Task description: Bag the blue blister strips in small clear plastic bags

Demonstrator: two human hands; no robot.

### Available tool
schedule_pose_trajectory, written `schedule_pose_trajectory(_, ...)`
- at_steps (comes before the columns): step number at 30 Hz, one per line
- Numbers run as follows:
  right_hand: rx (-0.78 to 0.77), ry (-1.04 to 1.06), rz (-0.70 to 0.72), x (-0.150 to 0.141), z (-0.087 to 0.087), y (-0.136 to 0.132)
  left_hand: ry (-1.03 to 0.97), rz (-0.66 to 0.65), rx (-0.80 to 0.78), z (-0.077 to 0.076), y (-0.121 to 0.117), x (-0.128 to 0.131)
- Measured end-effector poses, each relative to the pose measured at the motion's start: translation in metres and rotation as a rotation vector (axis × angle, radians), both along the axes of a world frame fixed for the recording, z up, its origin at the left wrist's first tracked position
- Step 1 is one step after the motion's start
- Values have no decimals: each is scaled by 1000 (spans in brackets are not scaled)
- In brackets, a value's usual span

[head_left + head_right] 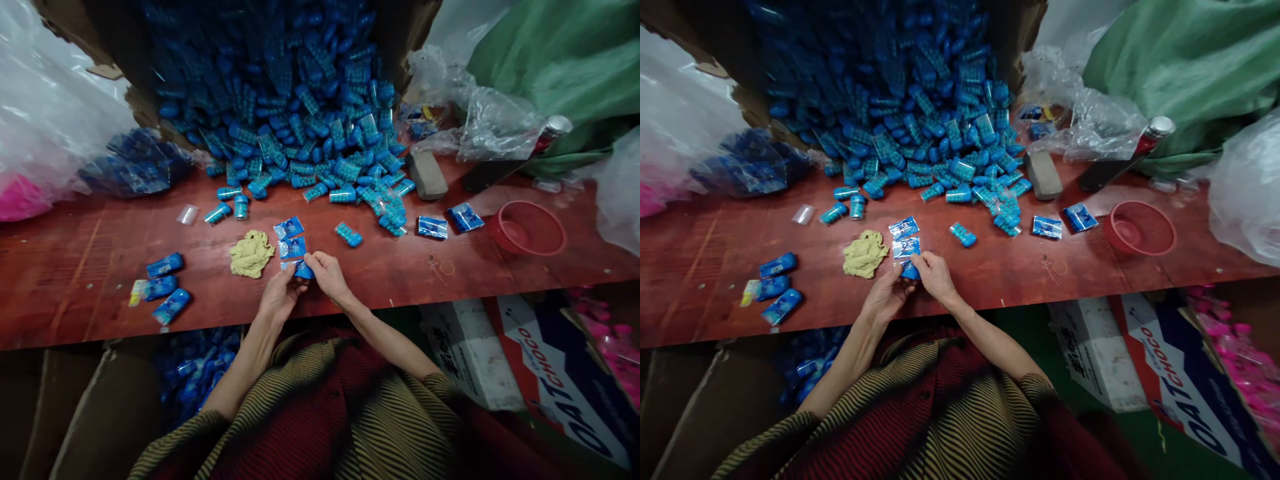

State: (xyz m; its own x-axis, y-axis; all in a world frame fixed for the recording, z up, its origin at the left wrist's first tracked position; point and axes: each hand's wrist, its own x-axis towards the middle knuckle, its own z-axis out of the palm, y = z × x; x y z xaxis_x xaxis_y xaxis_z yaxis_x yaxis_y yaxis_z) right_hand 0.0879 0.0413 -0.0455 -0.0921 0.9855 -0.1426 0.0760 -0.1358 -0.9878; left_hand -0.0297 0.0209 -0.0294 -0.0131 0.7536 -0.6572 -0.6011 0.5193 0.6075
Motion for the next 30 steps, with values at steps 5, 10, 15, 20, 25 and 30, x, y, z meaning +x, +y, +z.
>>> schedule_pose_trajectory(5,-31,25,18,9,6,5,-6,-52,-72,6,-2,-3)
schedule_pose_trajectory(10,-147,191,42,12,13,4,-58,97,-178,4,-2,1)
schedule_pose_trajectory(15,-255,295,63,17,17,1,-114,97,-255,7,1,2)
schedule_pose_trajectory(20,-250,365,86,18,23,1,-162,54,-235,10,-1,1)
schedule_pose_trajectory(25,-255,372,79,17,29,-1,-123,86,-217,10,-3,4)
schedule_pose_trajectory(30,-227,342,82,18,27,-2,-83,83,-152,5,-6,6)
